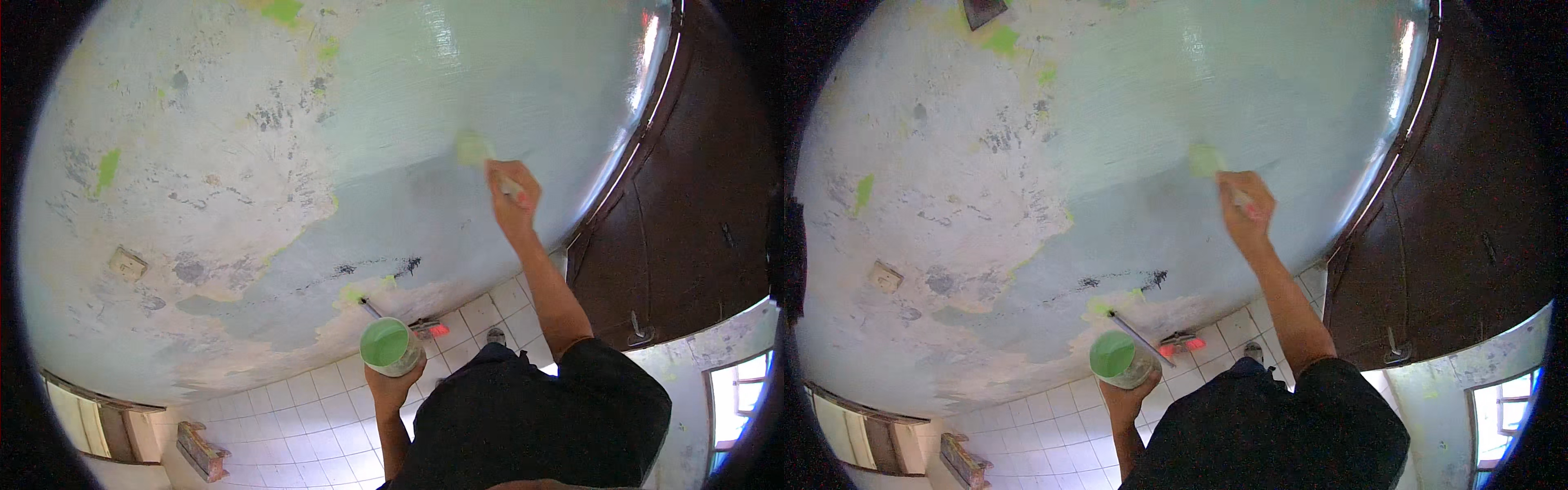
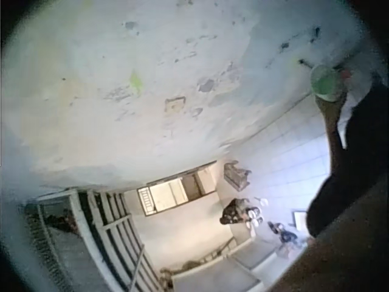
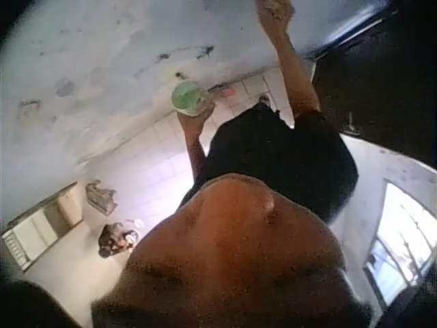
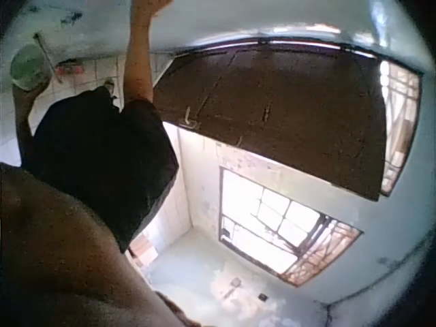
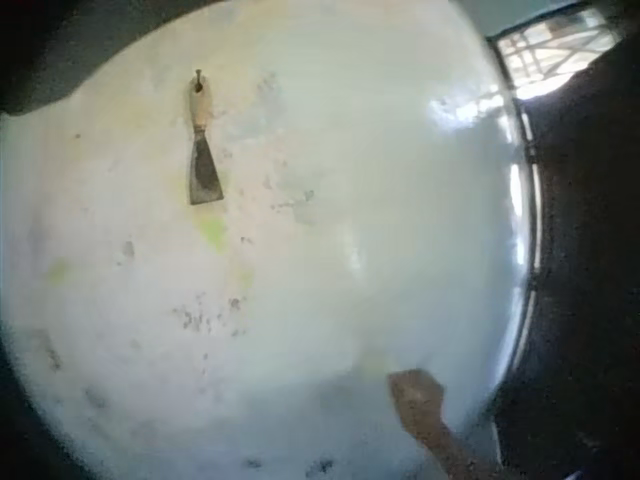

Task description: The person paints a ceiling using a brush, dipping it into a container of green paint and applying it to various sections of the surface.

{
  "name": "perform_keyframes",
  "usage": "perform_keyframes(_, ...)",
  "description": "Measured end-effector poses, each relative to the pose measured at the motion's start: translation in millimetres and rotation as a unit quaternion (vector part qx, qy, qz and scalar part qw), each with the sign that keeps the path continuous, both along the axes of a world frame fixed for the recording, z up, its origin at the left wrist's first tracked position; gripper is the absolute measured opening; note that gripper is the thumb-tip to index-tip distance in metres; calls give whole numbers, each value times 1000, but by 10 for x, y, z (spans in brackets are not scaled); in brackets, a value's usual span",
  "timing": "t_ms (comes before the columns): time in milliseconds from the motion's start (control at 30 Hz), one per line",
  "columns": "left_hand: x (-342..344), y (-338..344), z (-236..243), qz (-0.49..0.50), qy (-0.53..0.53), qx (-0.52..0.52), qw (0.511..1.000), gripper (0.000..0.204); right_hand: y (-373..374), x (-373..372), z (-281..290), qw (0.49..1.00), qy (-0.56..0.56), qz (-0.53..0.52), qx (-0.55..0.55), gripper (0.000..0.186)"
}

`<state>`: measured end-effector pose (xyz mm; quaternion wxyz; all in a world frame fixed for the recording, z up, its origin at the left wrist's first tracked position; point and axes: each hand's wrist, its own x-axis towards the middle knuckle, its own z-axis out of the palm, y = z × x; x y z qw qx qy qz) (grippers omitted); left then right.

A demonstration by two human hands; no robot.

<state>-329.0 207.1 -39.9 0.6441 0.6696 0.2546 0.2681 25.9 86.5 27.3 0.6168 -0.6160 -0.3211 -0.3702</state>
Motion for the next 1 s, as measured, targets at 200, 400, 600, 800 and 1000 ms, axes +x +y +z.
perform_keyframes(200, -53, 91, -188, -12, 6, 27, 1000, 75, 512, -213, -193, 985, -123, -108, 50, 14)
perform_keyframes(400, -125, 86, -193, 11, 12, 63, 998, 70, 1579, -1224, -89, 966, -137, 205, -80, 22)
perform_keyframes(600, -117, 79, -188, 26, 19, 68, 997, 70, 1467, -898, -207, 974, -130, 137, -128, 18)
perform_keyframes(800, -138, 87, -169, 35, 29, 61, 997, 70, 168, -12, -151, 992, 9, -125, -30, 11)
perform_keyframes(1000, -185, 60, -157, 43, 15, 44, 998, 71, 477, -117, -392, 973, -133, -186, -12, 10)
